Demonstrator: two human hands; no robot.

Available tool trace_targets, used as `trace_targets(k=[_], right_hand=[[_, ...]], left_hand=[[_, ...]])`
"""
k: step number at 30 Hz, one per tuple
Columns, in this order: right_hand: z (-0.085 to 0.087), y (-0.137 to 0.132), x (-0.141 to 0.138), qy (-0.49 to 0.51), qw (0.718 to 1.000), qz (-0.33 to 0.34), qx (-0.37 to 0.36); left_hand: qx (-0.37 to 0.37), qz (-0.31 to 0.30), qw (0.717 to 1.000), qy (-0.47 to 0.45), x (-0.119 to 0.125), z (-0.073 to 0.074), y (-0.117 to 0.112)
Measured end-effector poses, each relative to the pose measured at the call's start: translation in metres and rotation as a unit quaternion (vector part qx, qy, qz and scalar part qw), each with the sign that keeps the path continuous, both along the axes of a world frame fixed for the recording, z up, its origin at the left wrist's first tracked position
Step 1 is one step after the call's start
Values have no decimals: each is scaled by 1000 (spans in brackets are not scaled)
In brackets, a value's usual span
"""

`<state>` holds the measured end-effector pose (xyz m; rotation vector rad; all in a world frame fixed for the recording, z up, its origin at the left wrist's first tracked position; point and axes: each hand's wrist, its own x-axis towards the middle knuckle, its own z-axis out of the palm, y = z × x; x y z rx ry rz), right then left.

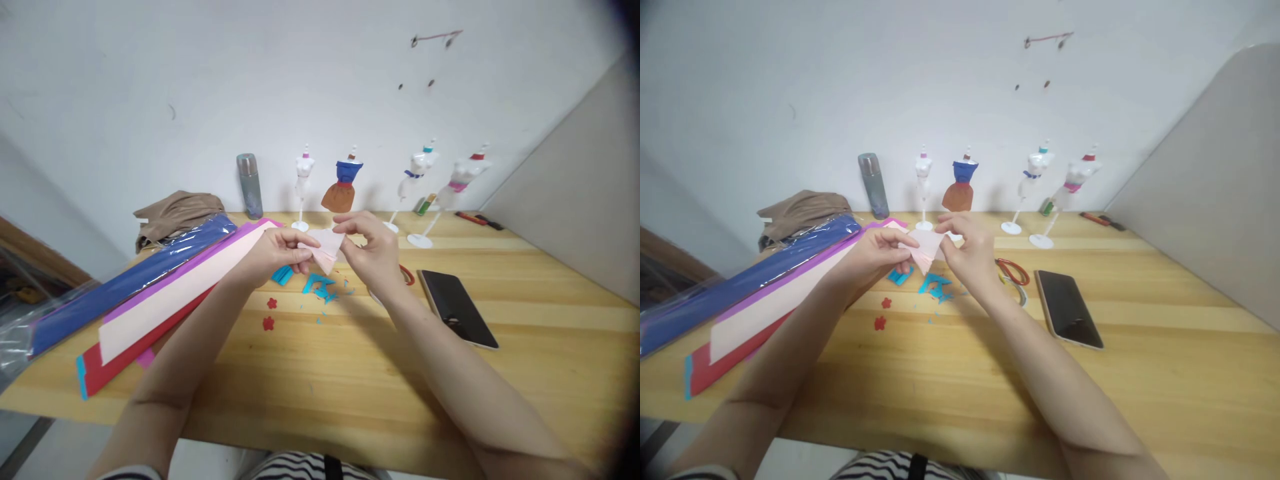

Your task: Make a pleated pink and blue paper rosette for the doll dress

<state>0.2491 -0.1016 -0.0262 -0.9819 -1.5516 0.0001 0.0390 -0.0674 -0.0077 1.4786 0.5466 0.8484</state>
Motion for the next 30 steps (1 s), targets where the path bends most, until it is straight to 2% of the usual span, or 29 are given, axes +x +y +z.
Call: trace_targets(k=[5, 7, 9, 11, 14, 18, 20, 24, 27, 30], right_hand=[[1, 5, 7, -14, 999, -44, 27], [6, 7, 15, 31, 997, -65, -2], [12, 5, 23, 110, 989, -55, -85], [18, 1, 26, 147, 962, 54, -223], [18, -5, 16, 158, 888, 221, -371], [11, -5, -7, 189, 845, 278, -417], [9, -3, -11, 214, 852, 256, -403], [10, -5, -8, 236, 925, 145, -259], [13, -11, -8, 190, 964, 110, -152], [16, -18, -12, 96, 988, 96, -72]], left_hand=[[21, 6, 999, 44, 1, -2, 1], [27, 38, 998, 41, 2, -4, 2], [35, 73, 996, 25, 3, -6, 3], [41, 99, 994, 9, 5, -9, 3], [54, 113, 992, -3, 9, -11, 4], [69, 106, 992, -11, 12, -9, 2], [68, 111, 991, -7, 12, -6, 0], [67, 137, 988, -12, 13, -2, -3], [65, 154, 985, -29, 13, -1, -2], [68, 166, 983, -32, 13, 1, -3]])
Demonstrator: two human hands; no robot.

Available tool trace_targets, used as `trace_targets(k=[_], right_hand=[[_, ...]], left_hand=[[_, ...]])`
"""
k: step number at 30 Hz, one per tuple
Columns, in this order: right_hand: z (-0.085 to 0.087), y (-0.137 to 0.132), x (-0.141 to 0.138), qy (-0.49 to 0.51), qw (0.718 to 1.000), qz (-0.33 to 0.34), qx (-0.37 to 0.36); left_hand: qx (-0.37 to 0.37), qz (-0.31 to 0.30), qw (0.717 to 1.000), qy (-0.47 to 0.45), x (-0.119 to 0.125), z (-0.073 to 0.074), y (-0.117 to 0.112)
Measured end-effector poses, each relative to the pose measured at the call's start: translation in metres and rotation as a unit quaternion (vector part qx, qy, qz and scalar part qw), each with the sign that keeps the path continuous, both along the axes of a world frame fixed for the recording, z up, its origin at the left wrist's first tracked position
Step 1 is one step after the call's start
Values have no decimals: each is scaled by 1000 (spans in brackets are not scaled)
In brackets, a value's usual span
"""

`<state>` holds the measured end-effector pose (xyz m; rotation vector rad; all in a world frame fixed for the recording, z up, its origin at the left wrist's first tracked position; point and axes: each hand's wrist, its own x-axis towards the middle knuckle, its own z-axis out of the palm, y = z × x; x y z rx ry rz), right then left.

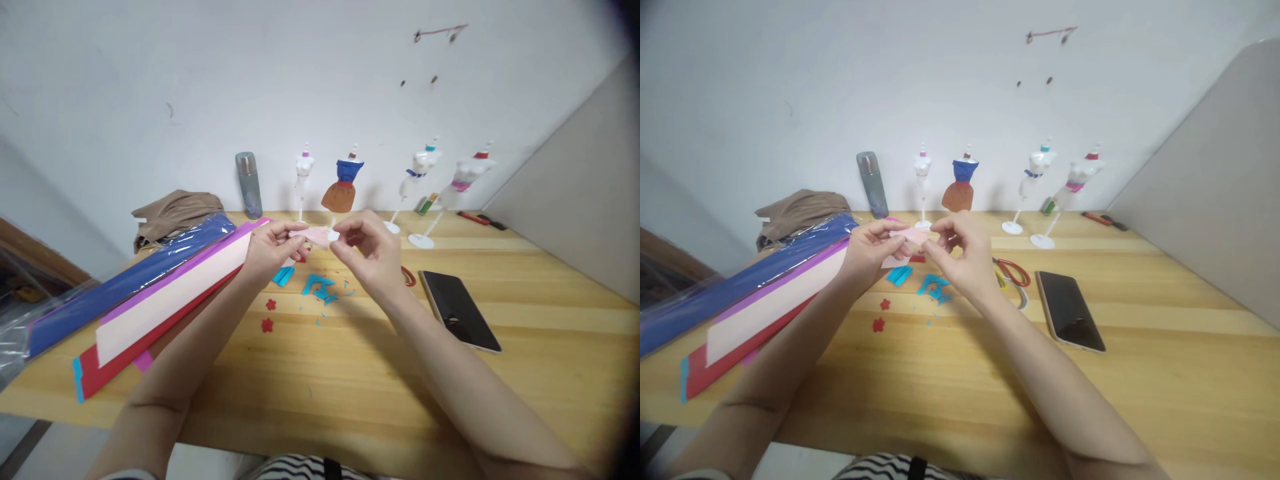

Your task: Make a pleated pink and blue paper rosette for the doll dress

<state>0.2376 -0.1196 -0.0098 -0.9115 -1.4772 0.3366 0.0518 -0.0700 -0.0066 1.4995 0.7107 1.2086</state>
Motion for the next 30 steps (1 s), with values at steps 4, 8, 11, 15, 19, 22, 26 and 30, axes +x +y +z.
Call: trace_targets(k=[4, 8, 11, 15, 19, 22, 26, 30], right_hand=[[2, -4, -4, -92, 994, -17, 49], [0, -1, -3, -113, 991, -44, 49], [-1, 1, -1, -118, 990, -49, 55], [-2, 2, 1, -124, 990, -50, 54], [-2, 2, 1, -115, 992, -40, 37], [-3, 3, 1, -115, 992, -21, 37], [-5, 4, 0, -112, 992, -12, 58], [-6, 4, 0, -100, 994, -11, 42]], left_hand=[[2, -4, 1000, -3, 0, 2, -1], [-16, -23, 999, -22, 2, -2, -1], [-20, -37, 999, -22, 2, -4, -1], [-15, -35, 999, -2, 1, -1, -2], [-11, -29, 999, 11, 0, 3, -3], [-15, -36, 999, 12, 0, 3, -4], [-13, -53, 998, 11, 0, 1, -3], [-6, -67, 998, 11, 0, -4, 2]])
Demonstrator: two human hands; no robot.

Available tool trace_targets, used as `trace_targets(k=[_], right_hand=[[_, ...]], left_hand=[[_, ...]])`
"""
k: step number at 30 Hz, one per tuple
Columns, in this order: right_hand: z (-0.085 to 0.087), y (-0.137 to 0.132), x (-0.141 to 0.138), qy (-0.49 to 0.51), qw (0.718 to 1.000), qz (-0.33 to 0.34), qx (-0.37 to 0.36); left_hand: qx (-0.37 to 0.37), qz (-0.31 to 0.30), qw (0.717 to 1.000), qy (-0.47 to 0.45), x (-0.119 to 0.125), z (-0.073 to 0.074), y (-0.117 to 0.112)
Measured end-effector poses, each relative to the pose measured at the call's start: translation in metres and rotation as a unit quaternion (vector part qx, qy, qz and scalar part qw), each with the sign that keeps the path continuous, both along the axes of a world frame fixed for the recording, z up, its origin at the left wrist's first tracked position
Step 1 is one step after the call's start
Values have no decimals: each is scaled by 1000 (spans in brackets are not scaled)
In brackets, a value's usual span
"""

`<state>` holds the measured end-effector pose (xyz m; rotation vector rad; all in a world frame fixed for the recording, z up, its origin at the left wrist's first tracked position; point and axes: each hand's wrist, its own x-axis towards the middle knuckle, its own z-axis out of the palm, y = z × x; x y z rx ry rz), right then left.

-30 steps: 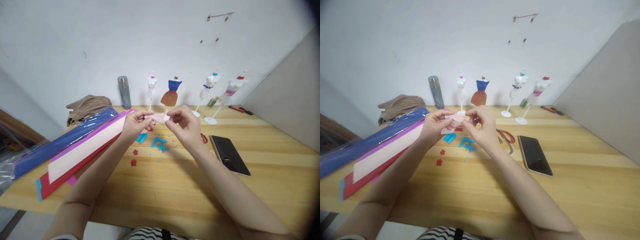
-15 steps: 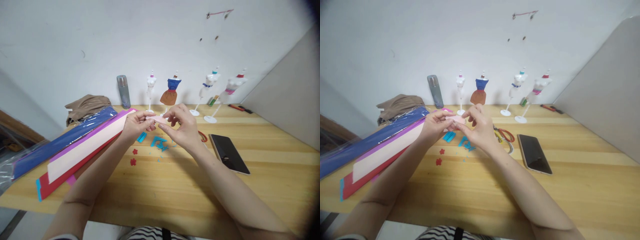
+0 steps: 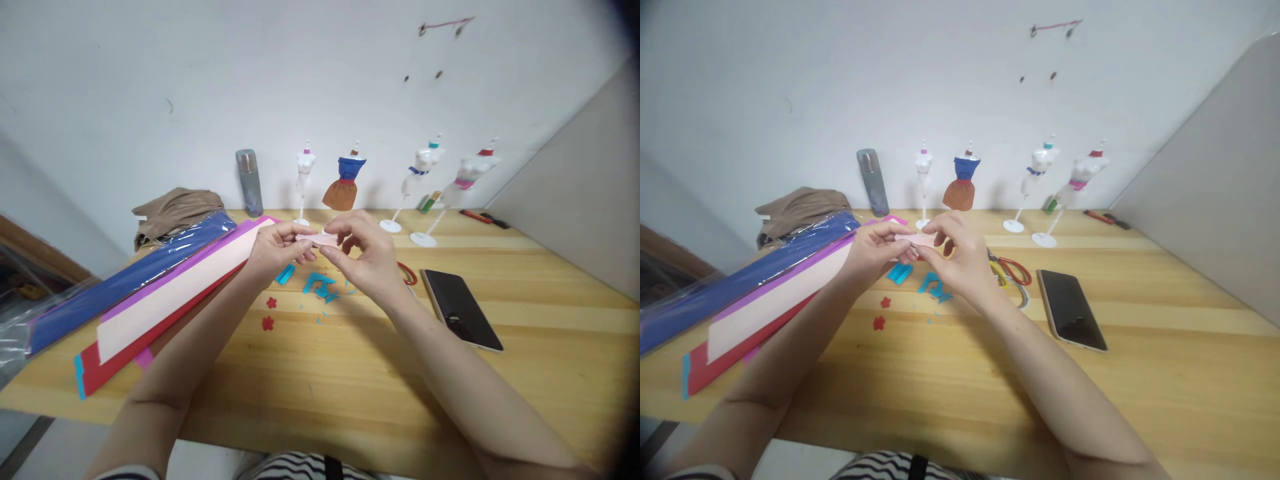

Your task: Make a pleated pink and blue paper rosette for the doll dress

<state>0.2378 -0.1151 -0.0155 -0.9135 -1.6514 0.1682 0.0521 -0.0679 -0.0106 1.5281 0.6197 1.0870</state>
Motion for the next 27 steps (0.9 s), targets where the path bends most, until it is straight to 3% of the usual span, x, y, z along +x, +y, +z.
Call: trace_targets(k=[4, 10, 19, 27], right_hand=[[2, -1, -1, 3, 1000, 7, -10], [1, -3, -4, 9, 1000, 8, -12], [1, -1, -1, 24, 998, 43, -40], [7, -3, 7, -21, 996, 57, -68]], left_hand=[[0, -19, 1000, -10, -1, -3, 2], [-23, -49, 999, 8, -3, 3, -3], [-23, -26, 998, 48, 1, 9, -9], [7, -22, 998, 51, 2, 6, -11]])
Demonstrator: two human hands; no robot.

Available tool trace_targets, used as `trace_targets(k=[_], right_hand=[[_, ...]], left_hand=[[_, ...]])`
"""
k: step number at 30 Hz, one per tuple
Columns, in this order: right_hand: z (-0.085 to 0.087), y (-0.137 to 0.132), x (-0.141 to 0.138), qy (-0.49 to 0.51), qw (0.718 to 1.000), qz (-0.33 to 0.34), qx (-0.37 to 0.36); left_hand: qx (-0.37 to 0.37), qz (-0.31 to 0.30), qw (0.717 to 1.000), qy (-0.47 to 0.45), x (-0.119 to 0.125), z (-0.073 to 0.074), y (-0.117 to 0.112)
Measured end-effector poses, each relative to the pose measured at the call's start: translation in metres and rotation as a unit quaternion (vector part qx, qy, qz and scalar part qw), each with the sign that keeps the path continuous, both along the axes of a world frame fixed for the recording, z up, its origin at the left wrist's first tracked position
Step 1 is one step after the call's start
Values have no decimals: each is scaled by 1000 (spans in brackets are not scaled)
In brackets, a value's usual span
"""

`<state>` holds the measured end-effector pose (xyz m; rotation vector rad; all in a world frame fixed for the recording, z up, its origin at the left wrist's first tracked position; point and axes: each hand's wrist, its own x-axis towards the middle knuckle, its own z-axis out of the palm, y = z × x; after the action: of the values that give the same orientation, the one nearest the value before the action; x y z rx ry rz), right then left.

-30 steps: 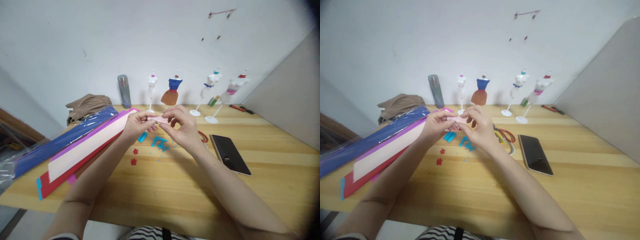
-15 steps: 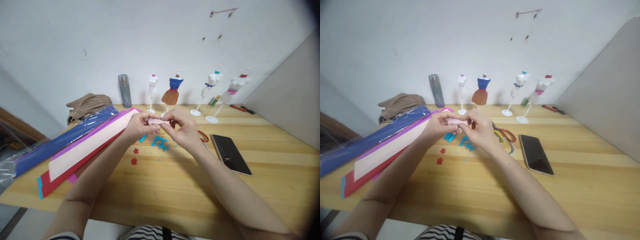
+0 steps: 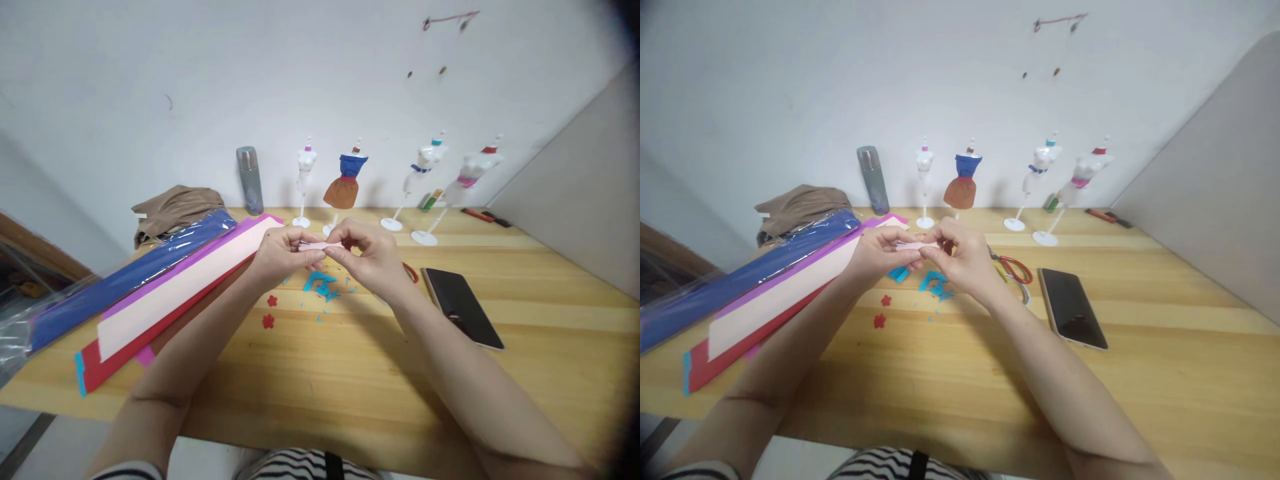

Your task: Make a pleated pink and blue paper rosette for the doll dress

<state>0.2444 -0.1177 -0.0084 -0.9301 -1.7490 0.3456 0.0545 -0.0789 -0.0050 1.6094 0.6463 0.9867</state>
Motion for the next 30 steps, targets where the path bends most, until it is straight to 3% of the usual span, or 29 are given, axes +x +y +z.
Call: trace_targets(k=[7, 11, 17, 20, 23, 30], right_hand=[[-4, 3, -1, 5, 999, 13, 29], [-7, 3, -4, 5, 999, -16, 47], [-13, 3, -13, 32, 978, -120, 166], [-16, 4, -14, 4, 967, -144, 209], [-19, 4, -15, -28, 962, -137, 233], [-26, 5, -16, -76, 954, -105, 271]], left_hand=[[1, 31, 999, -12, -1, 2, 0], [-20, 31, 999, -32, 0, 4, 1], [-102, 148, 976, -125, 10, -2, -5], [-170, 77, 977, -108, 14, -5, -12], [-183, 17, 978, -97, 16, -5, -15], [-164, 19, 980, -110, 12, -3, -8]])
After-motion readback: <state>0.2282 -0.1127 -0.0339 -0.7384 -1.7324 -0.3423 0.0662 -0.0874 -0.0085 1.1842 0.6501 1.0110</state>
